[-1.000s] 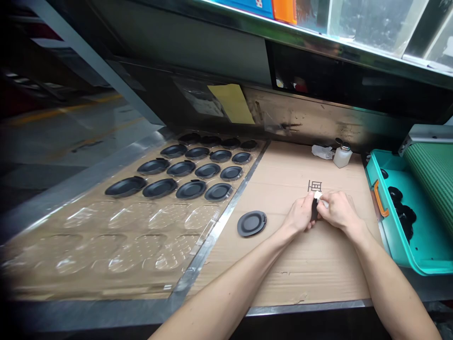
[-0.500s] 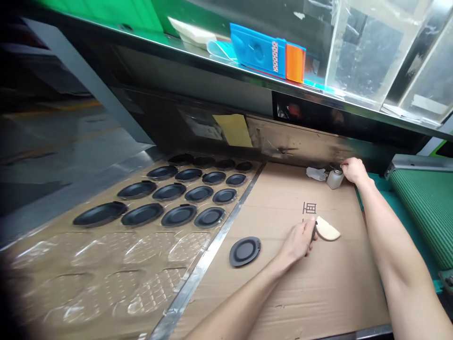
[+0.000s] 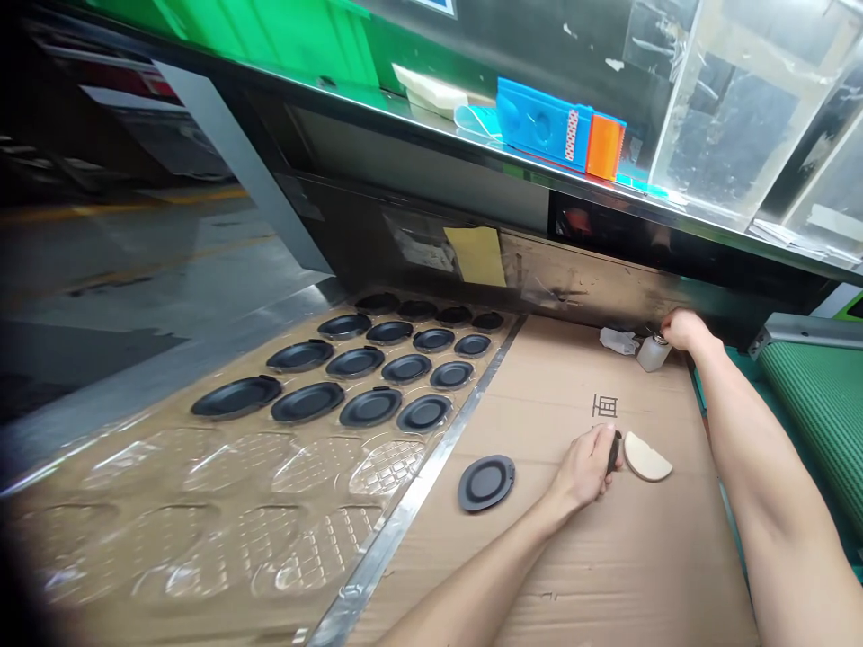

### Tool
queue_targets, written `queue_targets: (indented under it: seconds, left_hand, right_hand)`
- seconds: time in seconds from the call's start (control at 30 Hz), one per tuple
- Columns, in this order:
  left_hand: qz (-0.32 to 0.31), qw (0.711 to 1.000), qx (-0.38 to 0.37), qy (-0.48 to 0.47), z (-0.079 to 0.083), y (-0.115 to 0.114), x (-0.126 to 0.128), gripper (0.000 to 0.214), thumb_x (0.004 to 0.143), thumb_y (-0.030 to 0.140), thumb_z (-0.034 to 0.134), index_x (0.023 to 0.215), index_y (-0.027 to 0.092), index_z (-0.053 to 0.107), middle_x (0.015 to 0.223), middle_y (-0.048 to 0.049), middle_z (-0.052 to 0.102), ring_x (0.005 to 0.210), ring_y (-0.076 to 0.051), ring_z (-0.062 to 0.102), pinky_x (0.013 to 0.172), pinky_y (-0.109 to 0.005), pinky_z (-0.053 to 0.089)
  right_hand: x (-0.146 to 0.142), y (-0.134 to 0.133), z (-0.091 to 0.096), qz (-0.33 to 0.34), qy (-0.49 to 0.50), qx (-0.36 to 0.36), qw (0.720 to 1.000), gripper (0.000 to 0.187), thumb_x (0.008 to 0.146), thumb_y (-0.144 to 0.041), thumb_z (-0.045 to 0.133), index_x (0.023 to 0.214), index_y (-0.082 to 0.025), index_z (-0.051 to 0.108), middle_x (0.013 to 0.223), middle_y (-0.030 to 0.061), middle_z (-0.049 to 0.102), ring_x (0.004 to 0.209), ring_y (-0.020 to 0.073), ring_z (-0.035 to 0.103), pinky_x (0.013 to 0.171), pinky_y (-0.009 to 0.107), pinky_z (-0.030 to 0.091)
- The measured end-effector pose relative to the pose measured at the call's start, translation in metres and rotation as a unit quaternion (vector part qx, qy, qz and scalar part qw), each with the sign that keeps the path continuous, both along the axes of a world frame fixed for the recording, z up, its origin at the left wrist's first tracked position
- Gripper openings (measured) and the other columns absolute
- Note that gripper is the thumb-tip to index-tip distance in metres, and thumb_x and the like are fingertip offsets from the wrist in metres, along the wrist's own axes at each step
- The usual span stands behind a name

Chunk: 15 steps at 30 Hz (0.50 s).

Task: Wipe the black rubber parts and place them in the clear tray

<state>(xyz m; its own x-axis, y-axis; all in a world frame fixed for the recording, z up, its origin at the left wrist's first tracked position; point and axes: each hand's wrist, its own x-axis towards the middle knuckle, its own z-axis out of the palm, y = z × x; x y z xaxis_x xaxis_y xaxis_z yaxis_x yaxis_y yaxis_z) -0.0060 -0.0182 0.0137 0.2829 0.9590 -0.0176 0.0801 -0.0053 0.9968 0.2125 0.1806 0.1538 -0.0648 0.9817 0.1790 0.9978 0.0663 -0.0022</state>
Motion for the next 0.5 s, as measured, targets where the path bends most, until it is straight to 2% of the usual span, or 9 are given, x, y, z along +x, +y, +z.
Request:
queue_targets:
  seconds: [0.1,0.2,0.23,0.27,0.33,0.4,0.5]
  left_hand:
    - [-0.001,0.999,-0.034,-0.032,0.0,0.0,0.0,0.055,0.097,0.065,0.03,0.086,0.019,0.058,0.071,-0.003,0.067,0.042,-0.012,0.054,0.042,-0.024,0.039]
    - [0.005,0.992,-0.089,-0.086,0.0,0.004,0.0,0.059,0.093,0.071,0.035,0.092,0.018,0.059,0.07,-0.0035,0.067,0.041,-0.012,0.054,0.036,-0.023,0.036]
    - [0.009,0.987,-0.113,-0.109,0.0,0.007,0.0,0.061,0.092,0.073,0.035,0.093,0.017,0.059,0.069,-0.0041,0.067,0.041,-0.013,0.054,0.035,-0.023,0.036]
    - [0.013,0.981,-0.139,-0.133,0.0,0.009,0.0,0.063,0.091,0.073,0.034,0.093,0.015,0.059,0.068,-0.0049,0.067,0.04,-0.013,0.054,0.035,-0.023,0.037]
    - [0.022,0.967,-0.184,-0.176,-0.001,0.014,0.0,0.066,0.092,0.073,0.033,0.093,0.013,0.06,0.065,-0.0066,0.068,0.038,-0.012,0.052,0.034,-0.023,0.037]
    - [0.027,0.957,-0.202,-0.206,-0.003,0.018,0.0,0.065,0.093,0.071,0.033,0.093,0.012,0.06,0.064,-0.0075,0.068,0.037,-0.012,0.051,0.034,-0.023,0.036]
    - [0.023,0.962,-0.186,-0.198,-0.006,0.019,-0.001,0.065,0.095,0.068,0.031,0.087,0.011,0.063,0.066,-0.0087,0.068,0.036,-0.012,0.052,0.034,-0.023,0.037]
  right_hand:
    - [0.0,-0.014,0.012,-0.007,0.002,-0.005,1.0,0.016,0.079,-0.016,0.065,0.086,-0.018,0.079,0.089,0.0112,0.076,0.084,0.0229,0.068,0.076,0.029,0.048]
    - [-0.006,-0.05,0.022,-0.004,0.065,0.115,0.991,0.023,0.088,-0.026,0.059,0.095,-0.017,0.078,0.096,0.0106,0.076,0.092,0.0242,0.068,0.082,0.031,0.049]
    - [-0.011,-0.067,0.02,0.008,0.105,0.153,0.983,0.025,0.09,-0.031,0.058,0.096,-0.018,0.078,0.095,0.0093,0.076,0.091,0.0239,0.068,0.082,0.031,0.049]
    - [-0.018,-0.087,0.015,0.036,0.147,0.16,0.975,0.027,0.092,-0.036,0.058,0.098,-0.018,0.077,0.093,0.0076,0.076,0.088,0.0228,0.069,0.08,0.03,0.049]
    - [-0.034,-0.128,-0.005,0.099,0.226,0.113,0.962,0.032,0.093,-0.045,0.058,0.105,-0.019,0.074,0.095,0.0058,0.076,0.085,0.0209,0.068,0.075,0.028,0.05]
    - [-0.052,-0.164,-0.034,0.13,0.266,0.062,0.953,0.034,0.095,-0.046,0.057,0.112,-0.02,0.07,0.097,0.0053,0.076,0.085,0.0196,0.068,0.075,0.028,0.05]
    - [-0.071,-0.196,-0.076,0.157,0.275,0.008,0.948,0.026,0.099,-0.037,0.052,0.101,-0.021,0.072,0.092,0.0045,0.074,0.083,0.0183,0.067,0.076,0.029,0.049]
